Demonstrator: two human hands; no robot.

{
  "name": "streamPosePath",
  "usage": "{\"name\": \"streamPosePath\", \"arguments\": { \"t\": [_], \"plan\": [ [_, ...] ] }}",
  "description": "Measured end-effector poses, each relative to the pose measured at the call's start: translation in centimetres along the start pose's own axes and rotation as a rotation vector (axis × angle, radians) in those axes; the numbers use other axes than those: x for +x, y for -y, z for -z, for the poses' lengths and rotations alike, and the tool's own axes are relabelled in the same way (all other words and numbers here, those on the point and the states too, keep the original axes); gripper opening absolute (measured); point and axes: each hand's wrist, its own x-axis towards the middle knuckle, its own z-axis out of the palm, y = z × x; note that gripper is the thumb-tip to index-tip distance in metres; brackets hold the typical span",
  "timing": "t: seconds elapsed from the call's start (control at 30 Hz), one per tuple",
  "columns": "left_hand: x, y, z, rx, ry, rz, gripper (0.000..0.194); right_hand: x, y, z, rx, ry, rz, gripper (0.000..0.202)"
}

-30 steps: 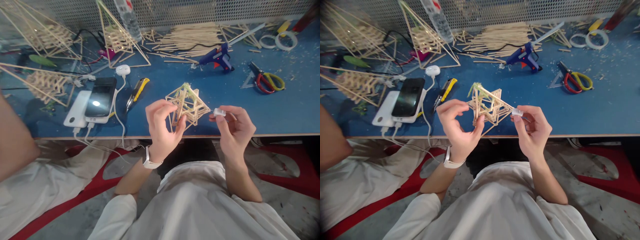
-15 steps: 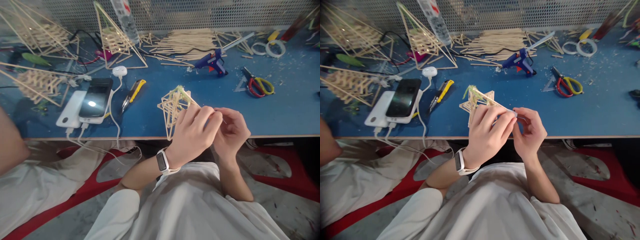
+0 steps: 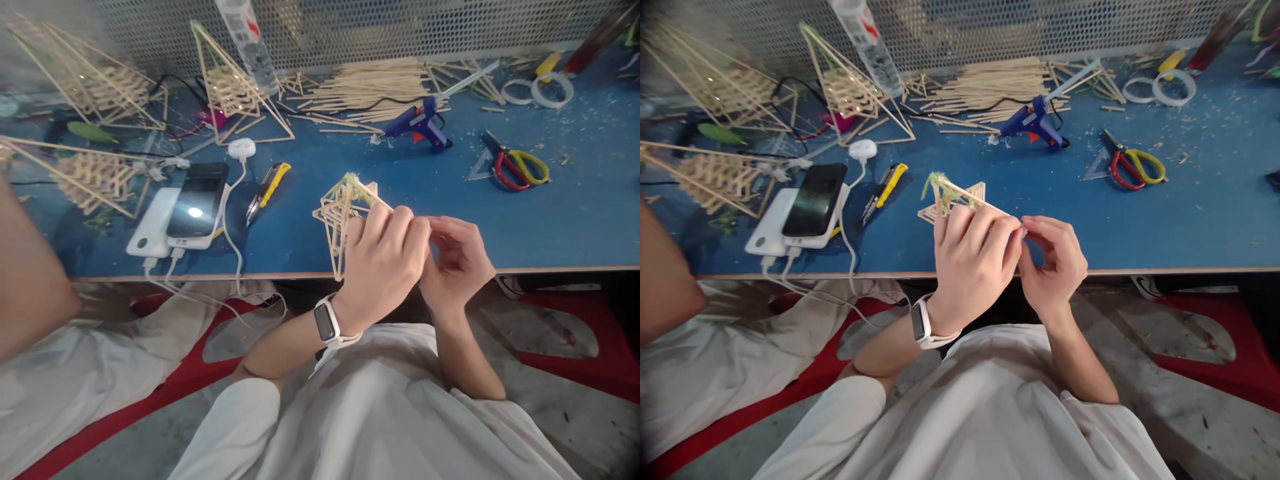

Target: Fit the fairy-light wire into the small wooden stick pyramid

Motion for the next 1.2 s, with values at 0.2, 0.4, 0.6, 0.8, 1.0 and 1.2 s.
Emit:
{"name": "streamPosePath", "arguments": {
  "t": [0.2,0.4,0.6,0.8,1.0,1.2],
  "plan": [
    [0.0,0.0,-0.3,0.054,-0.014,-0.015,0.011,0.0,-0.5,0.1,-0.113,-0.039,0.104,0.044],
    [-0.7,0.1,-1.0,0.024,-0.035,0.014,0.011,-0.1,-0.2,0.0,-0.247,-0.081,0.184,0.038],
    [-0.9,0.2,-1.2,-0.027,-0.072,0.030,0.010,-0.2,-0.4,-0.1,-0.312,-0.065,0.230,0.034],
    [-1.7,-0.6,1.0,-0.139,-0.057,-0.116,0.010,0.0,-0.9,0.4,-0.279,0.000,0.206,0.031],
    [-8.4,-0.8,1.9,-0.403,0.255,-0.364,0.007,0.0,-1.1,0.6,-0.261,0.020,0.177,0.038],
    [-16.4,1.0,-1.9,-0.433,0.571,-0.025,0.007,-0.2,-1.5,0.7,-0.258,0.051,0.170,0.034]
  ]
}}
